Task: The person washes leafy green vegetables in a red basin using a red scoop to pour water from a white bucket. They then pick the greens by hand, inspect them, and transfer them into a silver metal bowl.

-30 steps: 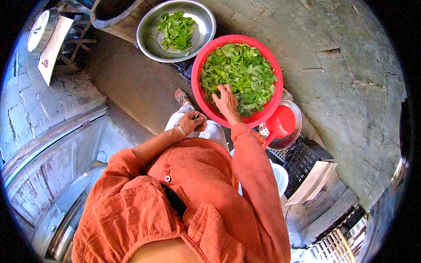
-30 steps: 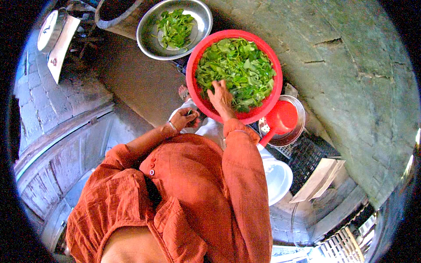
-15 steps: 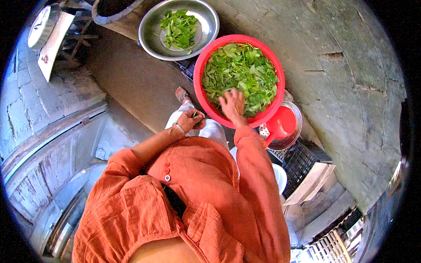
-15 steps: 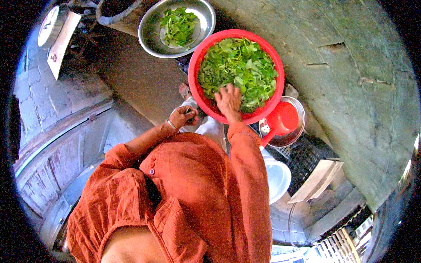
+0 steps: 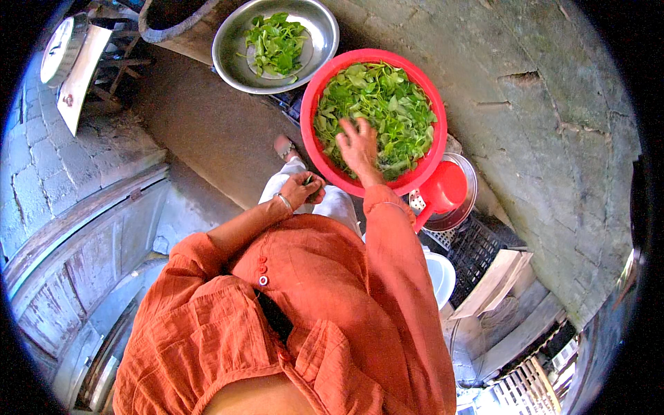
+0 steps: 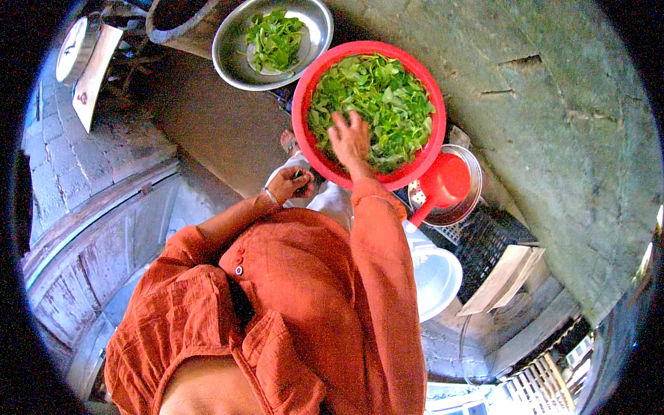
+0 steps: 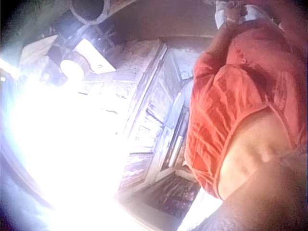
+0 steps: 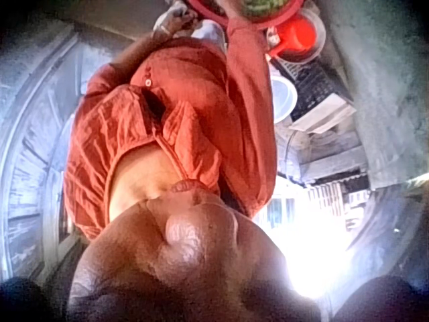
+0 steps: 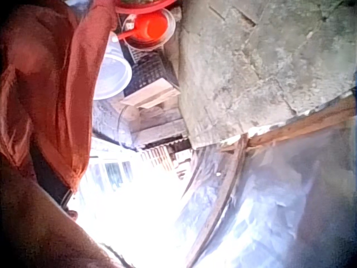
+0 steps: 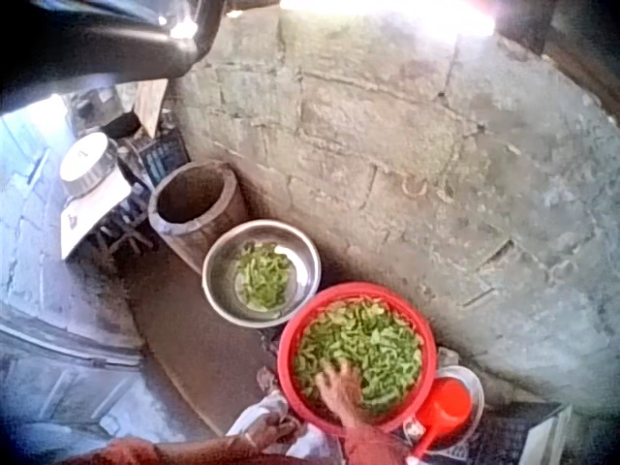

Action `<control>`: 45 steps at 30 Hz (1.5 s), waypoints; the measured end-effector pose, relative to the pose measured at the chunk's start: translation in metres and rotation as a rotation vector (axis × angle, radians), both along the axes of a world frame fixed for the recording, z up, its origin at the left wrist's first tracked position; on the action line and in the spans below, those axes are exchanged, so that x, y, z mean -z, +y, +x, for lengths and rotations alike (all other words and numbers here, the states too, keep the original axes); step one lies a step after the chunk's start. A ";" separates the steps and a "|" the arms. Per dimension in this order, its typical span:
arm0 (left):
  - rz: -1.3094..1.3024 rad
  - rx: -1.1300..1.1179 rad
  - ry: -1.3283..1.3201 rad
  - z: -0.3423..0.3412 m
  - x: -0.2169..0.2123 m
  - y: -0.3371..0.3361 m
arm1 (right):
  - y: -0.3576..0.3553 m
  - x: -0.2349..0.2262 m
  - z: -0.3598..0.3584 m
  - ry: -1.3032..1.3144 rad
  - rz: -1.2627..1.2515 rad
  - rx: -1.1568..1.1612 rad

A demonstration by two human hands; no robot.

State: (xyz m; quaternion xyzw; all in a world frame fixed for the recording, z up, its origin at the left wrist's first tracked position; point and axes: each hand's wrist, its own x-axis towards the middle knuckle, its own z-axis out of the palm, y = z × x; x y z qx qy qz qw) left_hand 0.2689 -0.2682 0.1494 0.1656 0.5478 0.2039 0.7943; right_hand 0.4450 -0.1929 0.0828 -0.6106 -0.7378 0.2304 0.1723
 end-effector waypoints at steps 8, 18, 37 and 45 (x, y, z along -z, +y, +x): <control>0.005 -0.035 0.018 -0.006 0.009 -0.001 | -0.012 0.018 0.009 -0.246 0.028 0.070; 0.005 -0.039 -0.029 0.001 0.001 0.001 | -0.032 -0.002 0.017 -0.218 -0.069 0.170; 0.028 0.022 0.024 -0.008 -0.001 -0.002 | 0.000 0.045 0.000 0.152 -0.394 0.482; 0.025 0.016 0.030 -0.001 0.002 0.000 | -0.008 -0.086 0.029 0.326 -0.047 0.459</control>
